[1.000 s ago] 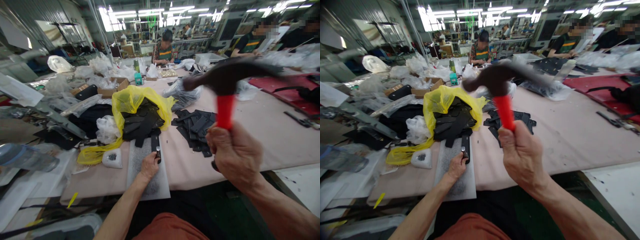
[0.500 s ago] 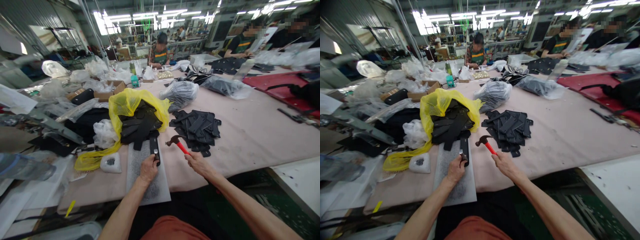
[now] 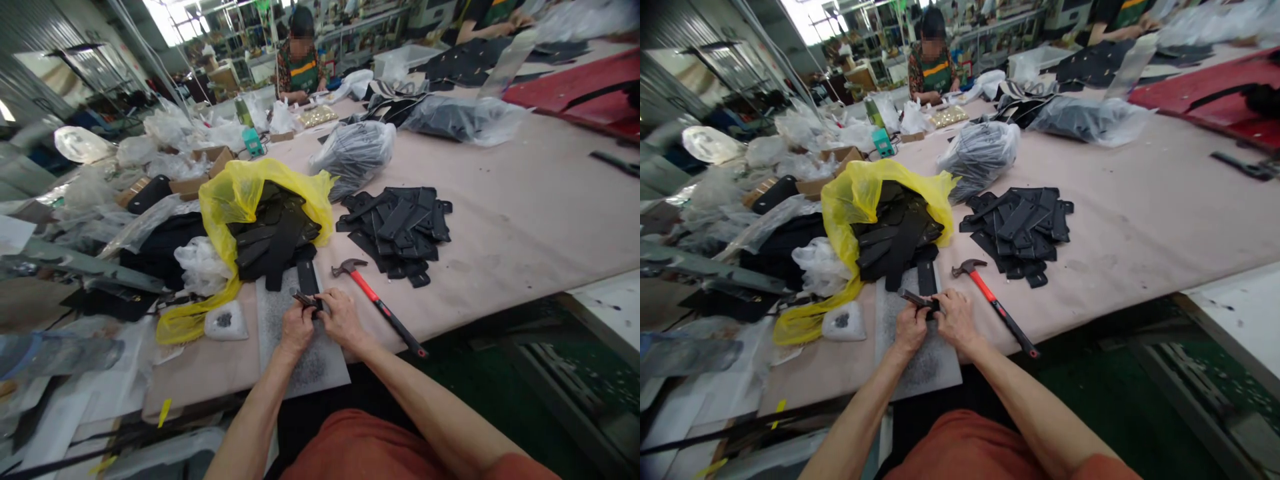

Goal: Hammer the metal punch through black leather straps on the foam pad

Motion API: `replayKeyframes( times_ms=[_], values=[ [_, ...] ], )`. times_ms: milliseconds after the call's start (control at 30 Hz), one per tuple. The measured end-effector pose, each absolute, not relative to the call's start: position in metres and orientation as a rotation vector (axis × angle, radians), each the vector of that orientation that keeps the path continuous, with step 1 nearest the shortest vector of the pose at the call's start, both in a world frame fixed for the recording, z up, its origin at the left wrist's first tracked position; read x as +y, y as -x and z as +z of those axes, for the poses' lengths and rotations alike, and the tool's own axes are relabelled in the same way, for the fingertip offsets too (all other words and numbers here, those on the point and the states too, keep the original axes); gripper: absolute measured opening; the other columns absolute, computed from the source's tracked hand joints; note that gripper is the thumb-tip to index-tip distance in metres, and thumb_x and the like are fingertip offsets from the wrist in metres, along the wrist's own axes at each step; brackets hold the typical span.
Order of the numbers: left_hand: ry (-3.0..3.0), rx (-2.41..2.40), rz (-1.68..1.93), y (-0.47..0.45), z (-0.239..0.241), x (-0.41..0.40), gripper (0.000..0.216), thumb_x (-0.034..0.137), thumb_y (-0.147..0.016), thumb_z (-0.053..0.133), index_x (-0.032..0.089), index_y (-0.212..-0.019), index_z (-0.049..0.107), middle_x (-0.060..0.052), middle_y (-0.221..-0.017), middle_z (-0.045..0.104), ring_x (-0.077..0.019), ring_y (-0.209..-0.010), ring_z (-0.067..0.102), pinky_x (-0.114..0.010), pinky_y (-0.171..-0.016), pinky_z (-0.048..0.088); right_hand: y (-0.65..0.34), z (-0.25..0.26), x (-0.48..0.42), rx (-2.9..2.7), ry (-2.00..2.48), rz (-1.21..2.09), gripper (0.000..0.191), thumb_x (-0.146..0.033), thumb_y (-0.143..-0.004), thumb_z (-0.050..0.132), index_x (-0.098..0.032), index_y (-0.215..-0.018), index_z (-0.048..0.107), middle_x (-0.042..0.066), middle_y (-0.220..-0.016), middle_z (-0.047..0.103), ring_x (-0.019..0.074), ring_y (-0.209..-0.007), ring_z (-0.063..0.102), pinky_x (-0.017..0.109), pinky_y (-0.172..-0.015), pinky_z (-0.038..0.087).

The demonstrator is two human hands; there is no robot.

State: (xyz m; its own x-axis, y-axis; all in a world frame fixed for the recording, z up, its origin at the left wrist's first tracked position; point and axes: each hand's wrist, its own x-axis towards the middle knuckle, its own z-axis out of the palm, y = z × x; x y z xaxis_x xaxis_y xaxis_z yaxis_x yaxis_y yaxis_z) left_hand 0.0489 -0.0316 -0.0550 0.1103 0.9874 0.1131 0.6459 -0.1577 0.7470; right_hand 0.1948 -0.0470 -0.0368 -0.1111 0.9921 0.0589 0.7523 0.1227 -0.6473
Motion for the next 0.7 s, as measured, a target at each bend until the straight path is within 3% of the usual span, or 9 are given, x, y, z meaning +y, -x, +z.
replayKeyframes(
  times_ms=[167, 400, 567, 700],
  values=[
    [-1.606, 1.72, 0.978, -0.038, -0.049, -0.016, 0.023, 0.03, -0.09, 0.05, 0.017, -0.095, 0.067, -0.007, -0.089, 0.073, -0.0208, -0.083, 0.068, -0.033, -0.078, 0.053, -0.197, -0.039, -0.045, -1.891, 1.708, 0.691, 0.035, -0.017, -0.081, 0.057, -0.025, -0.115, 0.059, 0.006, -0.115, 0.057, 0.0241, -0.105, 0.049, 0.037, -0.088, 0.034],
    [-1.748, 1.523, 0.955, -0.028, -0.059, -0.013, 0.023, 0.023, -0.089, 0.049, 0.018, -0.099, 0.068, -0.007, -0.103, 0.073, -0.0196, -0.099, 0.067, -0.034, -0.091, 0.052, -0.195, -0.037, -0.043, -1.907, 1.689, 0.69, 0.026, -0.016, -0.081, 0.057, -0.025, -0.104, 0.063, 0.006, -0.109, 0.056, 0.0237, -0.104, 0.048, 0.038, -0.087, 0.032],
    [-1.738, 1.544, 0.965, -0.029, -0.06, -0.015, 0.022, 0.023, -0.089, 0.048, 0.018, -0.1, 0.067, -0.006, -0.103, 0.073, -0.0193, -0.098, 0.067, -0.034, -0.09, 0.052, -0.195, -0.038, -0.042, -1.933, 1.696, 0.705, 0.018, -0.016, -0.081, 0.055, -0.024, -0.094, 0.065, 0.006, -0.108, 0.056, 0.0239, -0.105, 0.049, 0.039, -0.089, 0.033],
    [-1.688, 1.543, 1.014, -0.027, -0.057, -0.015, 0.021, 0.025, -0.09, 0.049, 0.018, -0.099, 0.067, -0.006, -0.1, 0.073, -0.0192, -0.095, 0.067, -0.033, -0.087, 0.053, -0.193, -0.037, -0.042, -1.927, 1.731, 0.675, 0.027, -0.018, -0.082, 0.054, -0.023, -0.108, 0.06, 0.008, -0.111, 0.056, 0.0253, -0.107, 0.049, 0.039, -0.09, 0.035]
  ],
)
